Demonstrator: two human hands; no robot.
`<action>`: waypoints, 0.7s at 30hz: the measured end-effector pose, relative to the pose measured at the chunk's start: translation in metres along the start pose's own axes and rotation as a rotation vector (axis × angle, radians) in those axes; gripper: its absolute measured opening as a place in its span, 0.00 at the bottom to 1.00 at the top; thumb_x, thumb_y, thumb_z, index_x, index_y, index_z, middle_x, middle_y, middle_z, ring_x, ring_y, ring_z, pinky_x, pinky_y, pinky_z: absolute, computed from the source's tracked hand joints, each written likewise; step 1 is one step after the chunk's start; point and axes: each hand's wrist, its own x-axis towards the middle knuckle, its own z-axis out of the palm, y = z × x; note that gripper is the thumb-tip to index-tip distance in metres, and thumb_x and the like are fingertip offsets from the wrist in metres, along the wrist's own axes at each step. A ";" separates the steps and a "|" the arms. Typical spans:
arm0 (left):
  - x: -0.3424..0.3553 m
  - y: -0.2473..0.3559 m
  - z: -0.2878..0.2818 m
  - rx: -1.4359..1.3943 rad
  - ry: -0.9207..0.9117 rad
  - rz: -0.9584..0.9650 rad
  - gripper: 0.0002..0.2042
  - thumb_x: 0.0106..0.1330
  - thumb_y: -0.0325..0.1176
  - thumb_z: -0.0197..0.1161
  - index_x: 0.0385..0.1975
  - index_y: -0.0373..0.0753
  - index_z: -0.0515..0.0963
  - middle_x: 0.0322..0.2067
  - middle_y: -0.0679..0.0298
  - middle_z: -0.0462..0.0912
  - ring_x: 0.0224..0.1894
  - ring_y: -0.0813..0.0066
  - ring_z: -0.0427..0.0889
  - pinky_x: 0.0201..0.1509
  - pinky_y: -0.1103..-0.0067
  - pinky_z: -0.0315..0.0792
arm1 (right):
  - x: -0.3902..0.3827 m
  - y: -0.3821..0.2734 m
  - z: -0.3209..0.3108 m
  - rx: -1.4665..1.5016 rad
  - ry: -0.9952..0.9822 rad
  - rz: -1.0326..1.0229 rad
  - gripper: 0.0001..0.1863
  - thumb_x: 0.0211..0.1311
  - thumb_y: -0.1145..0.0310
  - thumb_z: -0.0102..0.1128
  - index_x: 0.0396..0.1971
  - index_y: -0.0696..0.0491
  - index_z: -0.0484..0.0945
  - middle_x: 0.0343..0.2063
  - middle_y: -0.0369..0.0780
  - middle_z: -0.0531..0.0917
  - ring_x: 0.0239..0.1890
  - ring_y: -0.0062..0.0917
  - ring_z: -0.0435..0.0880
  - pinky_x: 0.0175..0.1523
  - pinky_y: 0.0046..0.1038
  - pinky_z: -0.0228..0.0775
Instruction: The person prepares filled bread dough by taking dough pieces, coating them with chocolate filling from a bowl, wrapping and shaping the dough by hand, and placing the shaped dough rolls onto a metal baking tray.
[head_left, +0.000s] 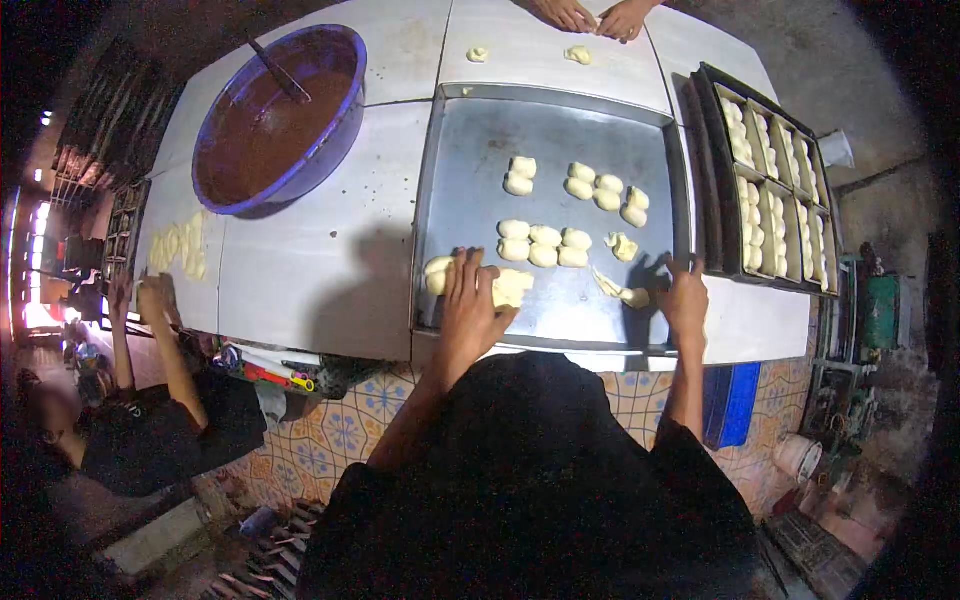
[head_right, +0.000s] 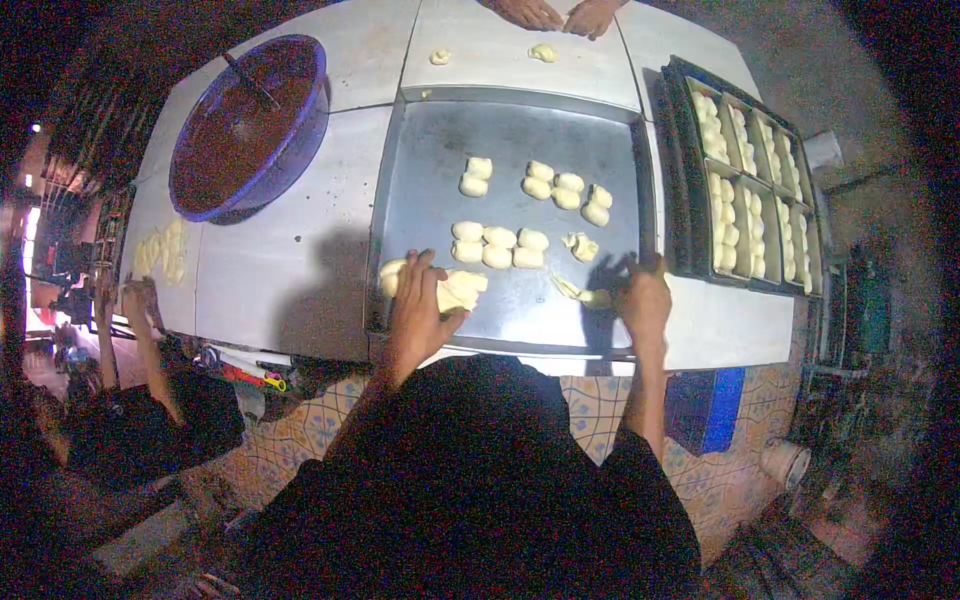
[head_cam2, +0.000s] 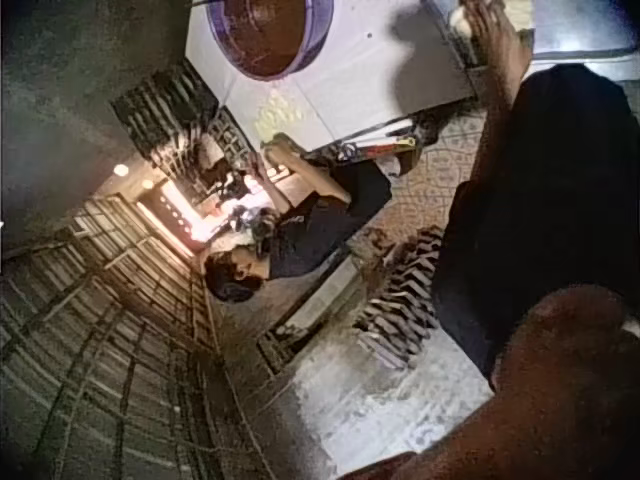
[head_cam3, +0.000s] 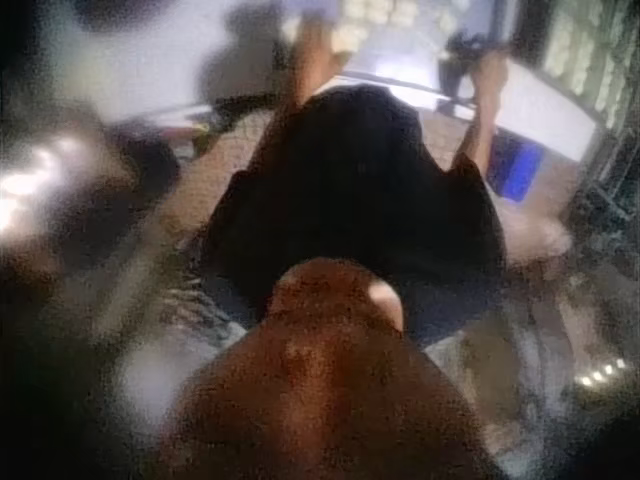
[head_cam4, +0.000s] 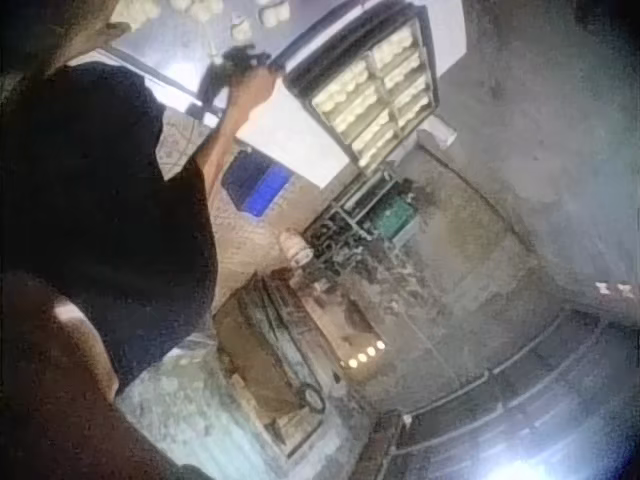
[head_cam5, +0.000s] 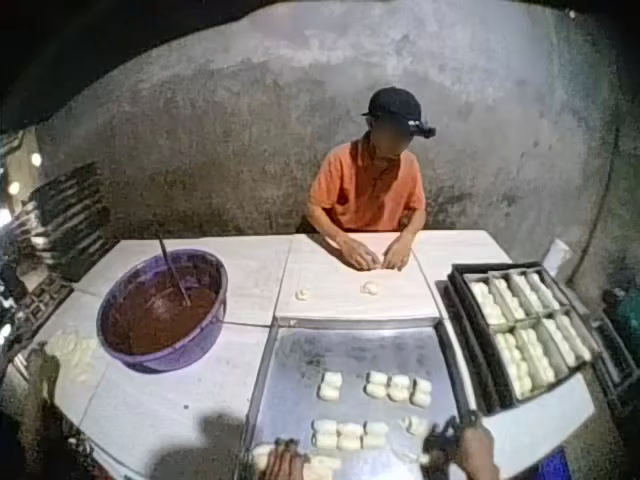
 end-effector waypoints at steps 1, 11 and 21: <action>-0.008 -0.002 -0.005 0.023 0.041 0.002 0.25 0.46 0.34 0.70 0.43 0.33 0.69 0.57 0.44 0.60 0.64 0.39 0.53 0.66 0.55 0.49 | -0.008 -0.014 0.002 0.338 0.081 -0.033 0.20 0.54 0.68 0.62 0.47 0.58 0.76 0.48 0.50 0.76 0.41 0.38 0.80 0.41 0.30 0.76; -0.011 -0.008 0.006 0.131 0.014 0.013 0.13 0.52 0.39 0.66 0.36 0.43 0.83 0.57 0.50 0.63 0.64 0.45 0.54 0.67 0.55 0.47 | 0.033 -0.168 0.050 0.212 -0.143 -1.144 0.29 0.42 0.77 0.60 0.51 0.53 0.72 0.47 0.41 0.77 0.56 0.37 0.70 0.56 0.37 0.65; -0.006 -0.016 -0.003 -0.252 0.242 0.039 0.07 0.50 0.31 0.69 0.25 0.37 0.80 0.51 0.59 0.72 0.59 0.54 0.66 0.65 0.60 0.54 | 0.047 -0.145 0.008 1.044 -0.500 -0.743 0.09 0.38 0.78 0.61 0.23 0.58 0.71 0.26 0.38 0.74 0.33 0.24 0.75 0.37 0.24 0.65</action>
